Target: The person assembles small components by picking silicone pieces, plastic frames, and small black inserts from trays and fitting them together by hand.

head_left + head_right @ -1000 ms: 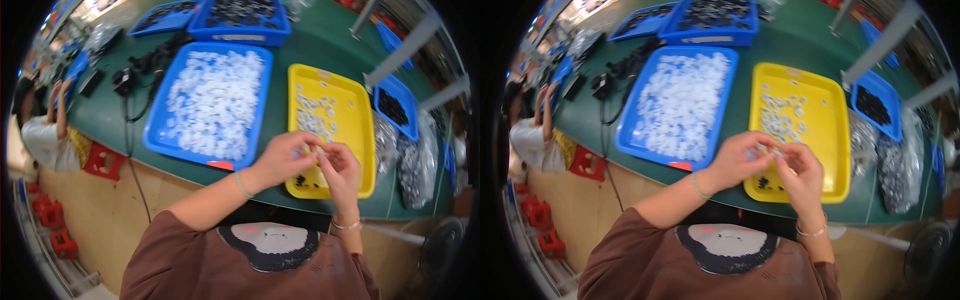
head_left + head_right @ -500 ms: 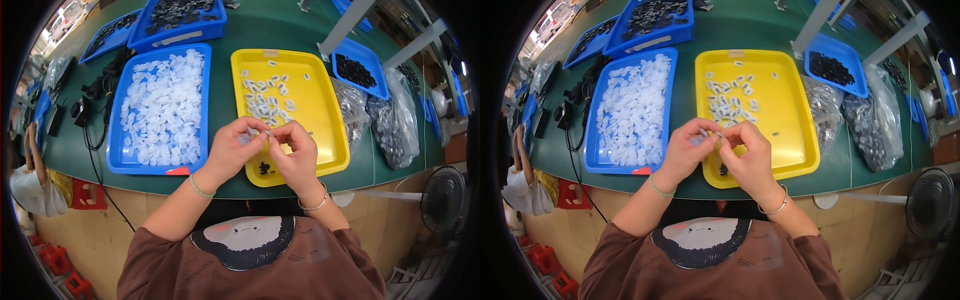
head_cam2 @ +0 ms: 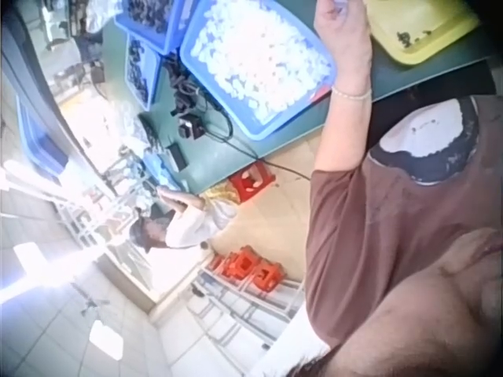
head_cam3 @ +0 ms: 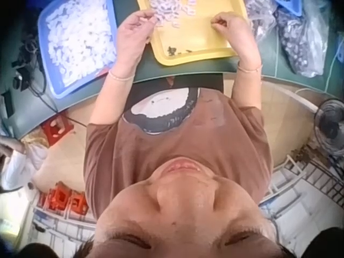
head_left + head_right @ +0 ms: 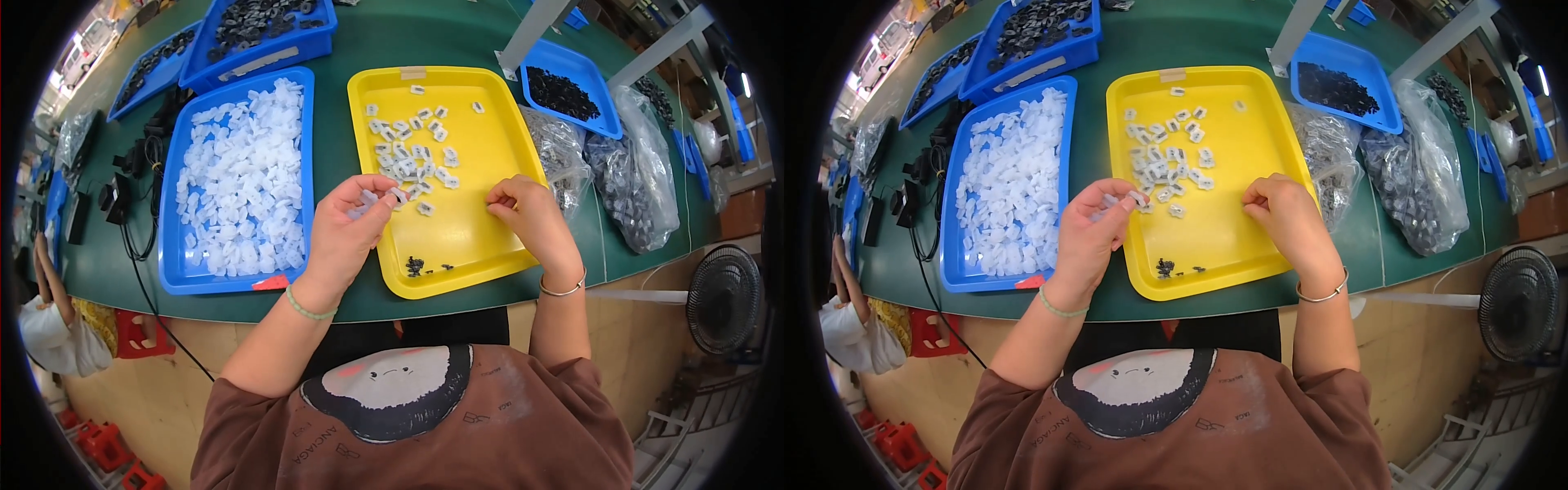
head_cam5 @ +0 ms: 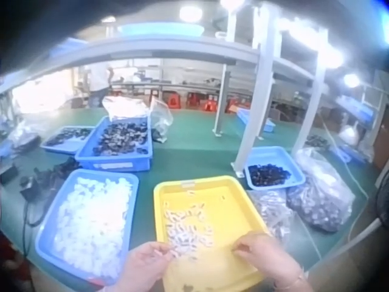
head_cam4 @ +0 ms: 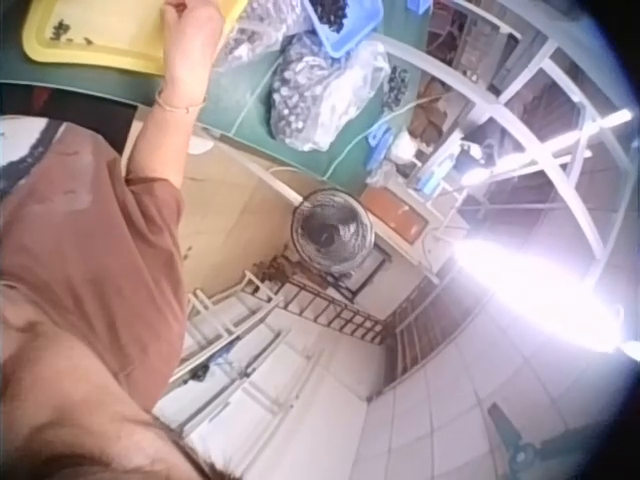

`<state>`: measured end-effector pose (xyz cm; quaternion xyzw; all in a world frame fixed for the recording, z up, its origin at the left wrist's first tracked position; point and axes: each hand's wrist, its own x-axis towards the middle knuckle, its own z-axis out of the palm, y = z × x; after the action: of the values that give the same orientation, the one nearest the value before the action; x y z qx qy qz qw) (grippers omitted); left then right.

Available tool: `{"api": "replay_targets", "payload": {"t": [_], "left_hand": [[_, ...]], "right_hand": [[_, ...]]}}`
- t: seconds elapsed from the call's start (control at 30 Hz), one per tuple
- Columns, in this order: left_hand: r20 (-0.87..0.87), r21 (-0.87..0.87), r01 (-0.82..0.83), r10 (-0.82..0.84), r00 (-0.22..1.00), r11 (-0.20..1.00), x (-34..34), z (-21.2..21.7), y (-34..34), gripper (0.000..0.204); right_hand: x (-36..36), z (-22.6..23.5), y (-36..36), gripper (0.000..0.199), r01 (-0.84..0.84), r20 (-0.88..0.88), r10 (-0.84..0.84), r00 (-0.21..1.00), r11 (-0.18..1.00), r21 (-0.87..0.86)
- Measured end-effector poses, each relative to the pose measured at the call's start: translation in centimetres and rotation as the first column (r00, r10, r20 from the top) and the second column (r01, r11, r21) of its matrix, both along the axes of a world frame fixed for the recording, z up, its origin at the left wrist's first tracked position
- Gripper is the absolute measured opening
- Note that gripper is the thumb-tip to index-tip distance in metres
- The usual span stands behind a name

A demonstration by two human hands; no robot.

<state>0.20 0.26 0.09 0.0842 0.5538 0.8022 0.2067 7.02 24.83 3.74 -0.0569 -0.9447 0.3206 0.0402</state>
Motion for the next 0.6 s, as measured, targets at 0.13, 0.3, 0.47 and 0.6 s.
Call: {"api": "replay_targets", "payload": {"t": [0.13, 0.3, 0.47, 0.6], "left_hand": [[0.051, 0.011, -0.004, 0.004, 0.999, 1.000, -0.1, 0.3, 0.1, 0.013], [0.065, 0.032, 0.016, -0.018, 0.998, 0.999, 0.1, 0.3, -0.2, 0.014], [0.074, 0.026, -0.001, -0.001, 0.997, 1.000, 0.0, 0.2, -0.1, 0.014], [0.024, 0.029, -0.035, 0.034, 0.999, 0.999, -0.2, 0.0, 0.0, 0.013]], "right_hand": [[-0.5, -0.4, 0.8, 0.007, -0.055, 0.049, 0.051, 0.998, 0.994, 0.099], [-0.2, -1.2, 0.1, 0.005, -0.116, 0.038, 0.110, 0.993, 0.944, 0.310], [0.7, -1.1, -0.5, 0.007, -0.062, 0.032, 0.054, 0.998, 0.944, 0.323], [0.2, -1.0, -0.2, 0.007, -0.082, 0.033, 0.076, 0.997, 0.950, 0.302]]}}
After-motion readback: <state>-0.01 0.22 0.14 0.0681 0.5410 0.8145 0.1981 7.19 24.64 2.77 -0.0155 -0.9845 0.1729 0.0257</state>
